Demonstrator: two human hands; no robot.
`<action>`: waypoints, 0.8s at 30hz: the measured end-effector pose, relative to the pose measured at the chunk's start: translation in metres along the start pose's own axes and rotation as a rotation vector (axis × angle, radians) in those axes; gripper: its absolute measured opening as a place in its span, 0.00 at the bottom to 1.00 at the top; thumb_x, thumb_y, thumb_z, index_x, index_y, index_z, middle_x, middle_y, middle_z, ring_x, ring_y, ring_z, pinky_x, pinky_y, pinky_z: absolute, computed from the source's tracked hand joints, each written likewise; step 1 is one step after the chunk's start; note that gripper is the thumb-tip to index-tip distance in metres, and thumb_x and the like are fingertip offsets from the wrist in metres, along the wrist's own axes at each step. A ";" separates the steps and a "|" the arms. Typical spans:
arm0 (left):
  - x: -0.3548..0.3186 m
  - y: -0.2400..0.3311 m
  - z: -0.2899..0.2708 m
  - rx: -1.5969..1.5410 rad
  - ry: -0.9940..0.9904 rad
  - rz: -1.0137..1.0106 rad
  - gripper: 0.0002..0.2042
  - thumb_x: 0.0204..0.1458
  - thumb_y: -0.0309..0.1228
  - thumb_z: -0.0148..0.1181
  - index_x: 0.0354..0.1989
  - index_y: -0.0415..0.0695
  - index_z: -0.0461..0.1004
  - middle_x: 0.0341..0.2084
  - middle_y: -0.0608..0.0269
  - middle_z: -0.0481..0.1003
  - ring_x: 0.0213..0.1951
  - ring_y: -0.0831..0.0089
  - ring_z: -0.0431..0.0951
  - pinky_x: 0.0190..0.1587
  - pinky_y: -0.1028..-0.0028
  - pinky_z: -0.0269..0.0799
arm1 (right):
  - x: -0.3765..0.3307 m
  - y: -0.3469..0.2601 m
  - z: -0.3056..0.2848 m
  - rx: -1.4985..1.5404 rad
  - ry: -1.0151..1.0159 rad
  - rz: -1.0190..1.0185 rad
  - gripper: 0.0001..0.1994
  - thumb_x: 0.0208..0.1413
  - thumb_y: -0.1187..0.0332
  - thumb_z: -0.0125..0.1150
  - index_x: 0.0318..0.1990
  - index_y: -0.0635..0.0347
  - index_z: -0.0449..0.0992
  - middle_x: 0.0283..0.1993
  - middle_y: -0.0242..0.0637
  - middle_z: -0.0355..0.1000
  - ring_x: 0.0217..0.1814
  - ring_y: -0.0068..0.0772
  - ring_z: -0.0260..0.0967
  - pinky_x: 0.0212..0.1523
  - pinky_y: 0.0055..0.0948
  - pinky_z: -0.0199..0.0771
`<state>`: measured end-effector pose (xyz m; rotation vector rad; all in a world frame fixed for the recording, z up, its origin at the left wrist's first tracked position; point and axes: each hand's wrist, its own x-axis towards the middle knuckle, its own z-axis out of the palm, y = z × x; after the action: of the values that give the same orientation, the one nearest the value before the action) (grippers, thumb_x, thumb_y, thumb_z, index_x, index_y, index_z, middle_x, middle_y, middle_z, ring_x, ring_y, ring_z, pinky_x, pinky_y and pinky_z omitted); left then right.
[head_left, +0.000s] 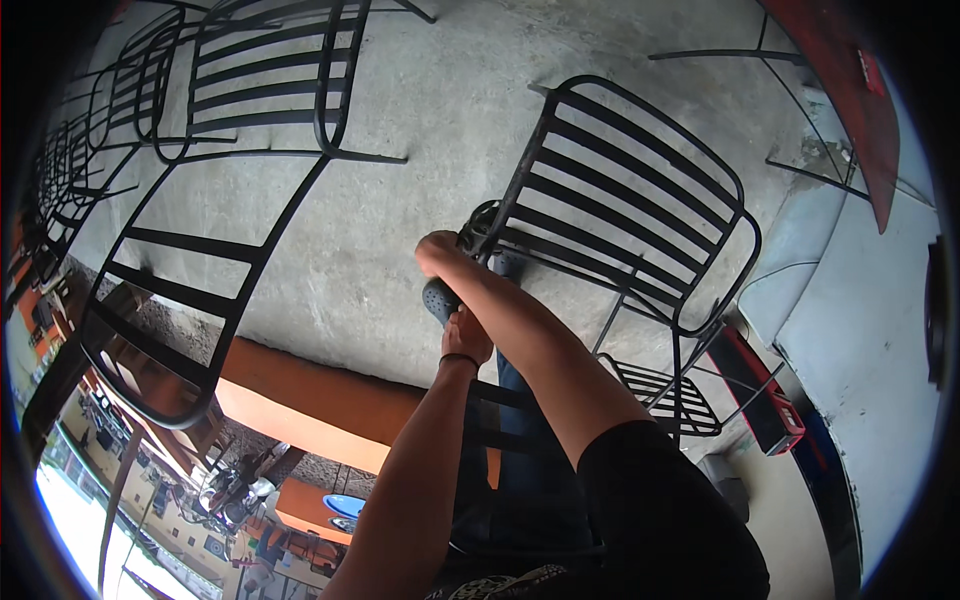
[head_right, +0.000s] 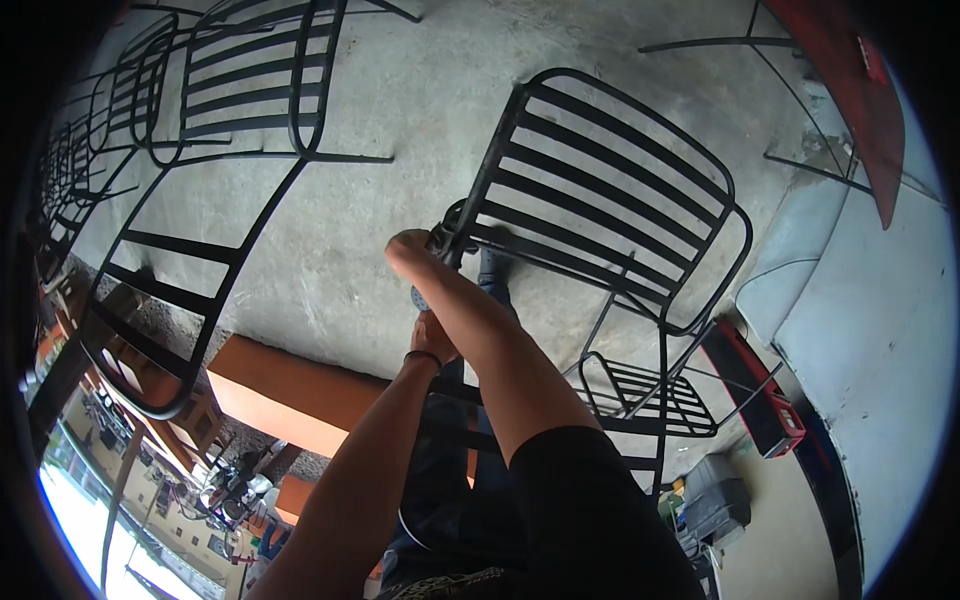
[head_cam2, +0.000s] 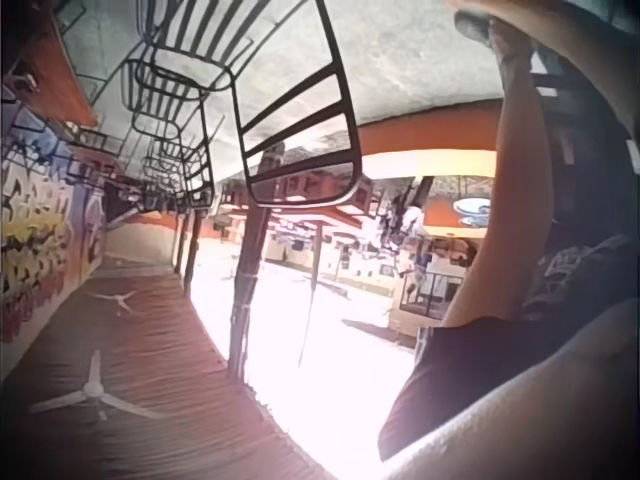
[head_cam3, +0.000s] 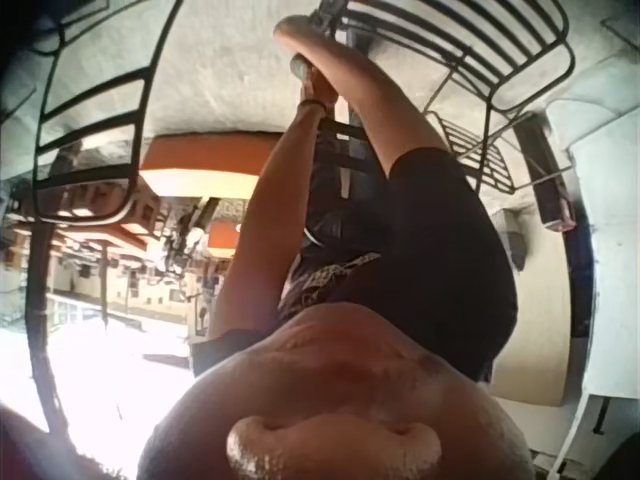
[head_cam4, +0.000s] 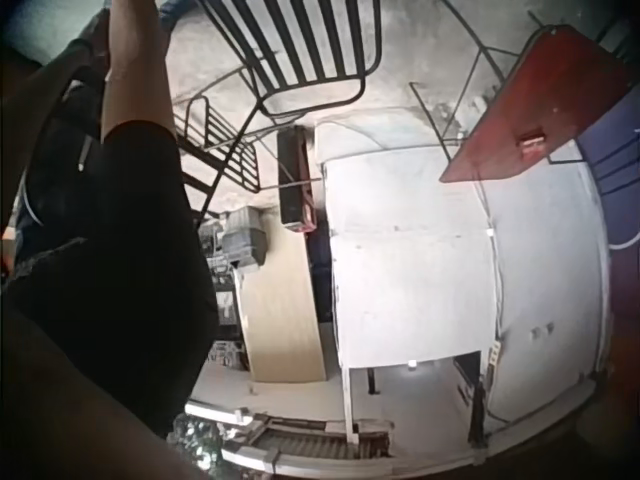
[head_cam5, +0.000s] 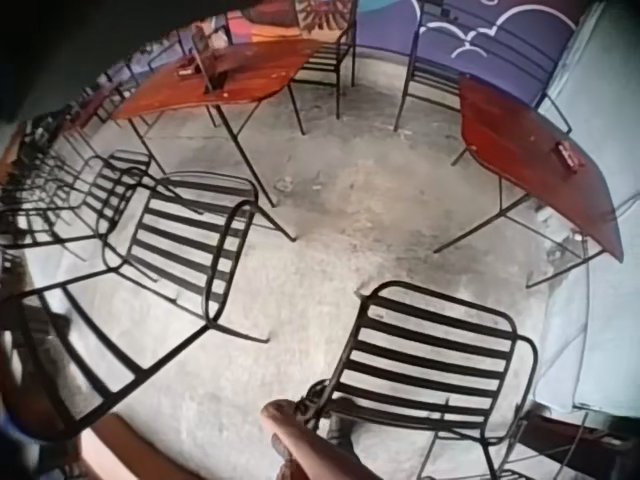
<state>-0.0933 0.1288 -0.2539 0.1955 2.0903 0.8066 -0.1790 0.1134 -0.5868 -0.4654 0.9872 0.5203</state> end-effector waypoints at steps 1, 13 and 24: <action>-0.028 -0.040 -0.013 0.050 -0.005 -0.106 0.15 0.53 0.34 0.53 0.46 0.40 0.72 0.41 0.42 0.75 0.45 0.47 0.76 0.45 0.55 0.74 | -0.030 -0.075 -0.022 -0.026 0.194 -0.043 0.07 0.48 0.66 0.60 0.34 0.44 0.83 0.40 0.26 0.78 0.41 0.31 0.76 0.41 0.33 0.73; -0.069 -0.058 -0.055 -0.101 0.154 -0.625 0.10 0.53 0.31 0.51 0.35 0.34 0.70 0.34 0.35 0.75 0.40 0.43 0.77 0.43 0.52 0.74 | -0.332 -0.027 0.092 0.455 0.971 -0.704 0.15 0.40 0.74 0.56 0.39 0.59 0.81 0.44 0.48 0.76 0.47 0.44 0.75 0.46 0.37 0.74; -0.065 -0.048 -0.058 -0.113 0.146 -0.653 0.12 0.56 0.34 0.46 0.36 0.35 0.69 0.34 0.36 0.76 0.41 0.42 0.77 0.44 0.53 0.73 | -0.308 0.076 0.246 2.404 0.685 -1.632 0.25 0.40 0.79 0.59 0.52 0.68 0.70 0.48 0.42 0.73 0.49 0.34 0.73 0.53 0.33 0.73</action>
<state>-0.0915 0.0372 -0.2151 -0.5958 2.0441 0.5403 -0.2021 0.2554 -0.2123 0.9031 0.8139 -2.2997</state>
